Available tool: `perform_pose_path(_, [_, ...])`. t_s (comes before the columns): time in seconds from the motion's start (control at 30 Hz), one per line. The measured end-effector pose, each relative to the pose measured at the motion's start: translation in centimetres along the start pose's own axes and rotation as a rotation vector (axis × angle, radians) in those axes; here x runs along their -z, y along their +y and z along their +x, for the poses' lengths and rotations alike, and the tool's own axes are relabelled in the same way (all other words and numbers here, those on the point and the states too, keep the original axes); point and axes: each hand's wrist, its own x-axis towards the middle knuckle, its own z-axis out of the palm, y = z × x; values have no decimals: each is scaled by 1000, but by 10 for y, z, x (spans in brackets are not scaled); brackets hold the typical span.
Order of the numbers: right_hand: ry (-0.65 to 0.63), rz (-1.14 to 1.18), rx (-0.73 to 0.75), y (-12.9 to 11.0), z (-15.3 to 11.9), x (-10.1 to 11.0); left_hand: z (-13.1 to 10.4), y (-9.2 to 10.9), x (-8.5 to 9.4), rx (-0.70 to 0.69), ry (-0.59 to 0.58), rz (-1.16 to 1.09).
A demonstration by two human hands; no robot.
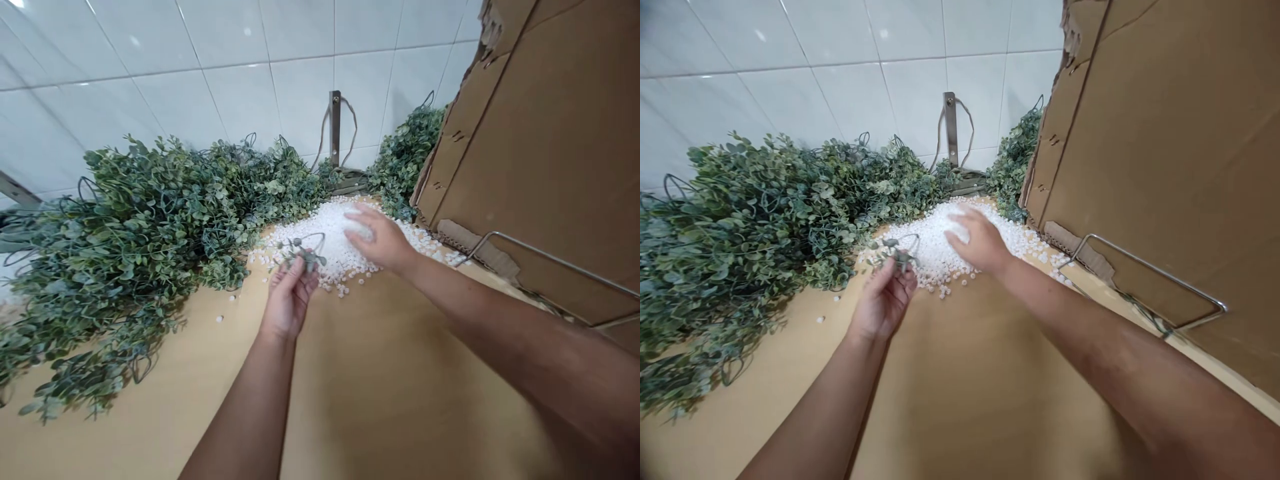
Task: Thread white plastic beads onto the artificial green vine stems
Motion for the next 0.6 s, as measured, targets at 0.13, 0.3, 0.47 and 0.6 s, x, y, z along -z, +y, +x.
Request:
perform_pose_path(0.13, [-276, -33, 688, -27, -39, -24, 5, 22, 13, -87, -12, -102])
perform_pose_path(0.3, [-479, -117, 811, -31, -37, -44, 6, 23, 20, -58, -35, -62])
perform_pose_path(0.47, [-452, -331, 776, -3, 5, -43, 7, 18, 20, -5, -39, -17])
perform_pose_path(0.6, [-351, -421, 706, 16, 25, -41, 8, 18, 19, 4, -49, 6])
